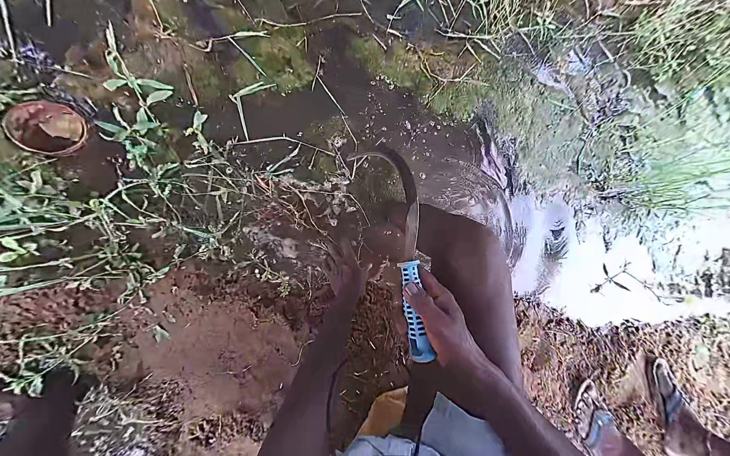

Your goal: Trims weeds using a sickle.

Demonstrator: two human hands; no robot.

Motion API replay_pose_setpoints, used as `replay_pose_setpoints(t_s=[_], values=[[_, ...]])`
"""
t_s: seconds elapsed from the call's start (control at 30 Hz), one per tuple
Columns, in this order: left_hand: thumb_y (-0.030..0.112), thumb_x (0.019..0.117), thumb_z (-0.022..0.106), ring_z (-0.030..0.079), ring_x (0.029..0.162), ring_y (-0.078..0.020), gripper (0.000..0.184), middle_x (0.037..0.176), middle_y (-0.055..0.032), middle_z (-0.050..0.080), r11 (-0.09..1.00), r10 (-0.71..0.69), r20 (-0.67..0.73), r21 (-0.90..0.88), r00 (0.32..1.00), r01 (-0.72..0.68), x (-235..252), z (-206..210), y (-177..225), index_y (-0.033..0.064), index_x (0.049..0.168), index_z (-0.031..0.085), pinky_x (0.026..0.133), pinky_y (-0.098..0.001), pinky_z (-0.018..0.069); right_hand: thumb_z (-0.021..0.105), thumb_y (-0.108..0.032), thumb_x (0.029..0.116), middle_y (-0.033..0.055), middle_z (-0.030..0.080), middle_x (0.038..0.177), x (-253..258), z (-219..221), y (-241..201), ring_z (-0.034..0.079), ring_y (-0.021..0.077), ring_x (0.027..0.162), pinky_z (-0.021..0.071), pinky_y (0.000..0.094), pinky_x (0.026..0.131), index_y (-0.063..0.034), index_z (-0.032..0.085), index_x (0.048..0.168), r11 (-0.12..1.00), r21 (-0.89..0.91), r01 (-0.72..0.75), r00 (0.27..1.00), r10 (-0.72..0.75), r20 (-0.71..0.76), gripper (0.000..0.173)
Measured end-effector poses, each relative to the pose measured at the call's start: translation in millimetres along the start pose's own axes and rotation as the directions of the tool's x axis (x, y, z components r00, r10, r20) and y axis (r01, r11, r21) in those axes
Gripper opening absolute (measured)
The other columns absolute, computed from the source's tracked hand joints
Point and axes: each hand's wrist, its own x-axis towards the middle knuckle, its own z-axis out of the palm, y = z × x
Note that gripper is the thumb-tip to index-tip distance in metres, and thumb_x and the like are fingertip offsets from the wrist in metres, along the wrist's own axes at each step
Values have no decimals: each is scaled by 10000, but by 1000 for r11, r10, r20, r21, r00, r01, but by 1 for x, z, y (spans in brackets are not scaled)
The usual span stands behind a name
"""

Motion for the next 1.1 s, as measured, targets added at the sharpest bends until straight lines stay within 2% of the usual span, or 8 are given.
replay_pose_setpoints(t_s=[0.2, 0.3, 0.4, 0.53, 0.63, 0.73, 0.87, 1.1], values=[[163, 1041, 483, 493, 1385, -387, 535, 1485, -204, 533, 993, 117, 68, 21, 991, -118, -4, 6, -4, 82, 1564, 402, 1158, -596, 321, 434, -181, 1048, 31, 626, 870, 7, 2, 5, 625, 112, 610, 580, 264, 554, 56, 399, 1412, 999, -17, 39, 999, -39, 22, 435], [139, 1055, 450, 491, 1392, -378, 492, 1453, -224, 560, 986, 125, 85, -124, 989, -113, -17, -14, -18, 52, 1538, 438, 1204, -563, 277, 431, -185, 1049, 37, 629, 879, 5, 4, 7, 626, 120, 601, 583, 269, 544, 58, 387, 1426, 999, -25, 26, 999, -25, 37, 451], [155, 1092, 395, 565, 1316, -396, 433, 1396, -254, 594, 950, 110, -13, -293, 994, -109, -23, -38, -34, 12, 1488, 494, 1138, -553, 393, 424, -174, 1052, 41, 636, 875, 5, 7, 6, 627, 128, 595, 583, 275, 542, 42, 398, 1432, 1000, -26, 14, 999, -13, 30, 438], [129, 1091, 415, 604, 1234, -377, 384, 1318, -296, 611, 815, 11, -217, -564, 976, -135, -33, -68, -71, -81, 1384, 549, 1082, -516, 447, 417, -171, 1054, 39, 636, 850, 2, 12, 8, 627, 129, 582, 582, 274, 533, 38, 369, 1460, 1000, -24, 2, 1000, -2, 5, 459], [129, 1094, 425, 643, 1045, -233, 341, 1184, -221, 650, 703, -98, -329, -691, 939, -169, -38, -78, -107, -78, 1324, 568, 942, -414, 522, 415, -173, 1056, 41, 634, 847, 0, 12, 11, 628, 133, 595, 580, 277, 542, 32, 354, 1468, 999, -34, -15, 1000, 15, 4, 464], [84, 1081, 444, 600, 1217, -197, 379, 1377, -239, 580, 533, -212, -364, -821, 907, -205, -46, -78, -138, -95, 1411, 500, 1056, -361, 478, 415, -185, 1061, 59, 639, 878, 1, 11, 13, 634, 145, 609, 584, 287, 546, 27, 344, 1487, 996, -68, -59, 998, 61, 19, 481], [44, 1062, 457, 607, 1151, -141, 336, 1321, -215, 597, 429, -276, -430, -855, 860, -290, -55, -65, -153, -114, 1350, 529, 1011, -307, 499, 385, -188, 1080, 80, 650, 894, -4, 11, 16, 638, 155, 609, 584, 287, 548, 12, 373, 1479, 987, -45, -152, 988, 152, 3, 446], [5, 1045, 455, 613, 1007, -97, 299, 1179, -162, 631, 455, -126, -464, -812, 877, -364, -35, -65, -125, -106, 1306, 553, 908, -270, 517, 256, -294, 1110, 93, 643, 790, -68, 21, 59, 626, 149, 529, 575, 287, 475, -29, 535, 1092, 839, 337, -427, 896, 442, 36, 386]])
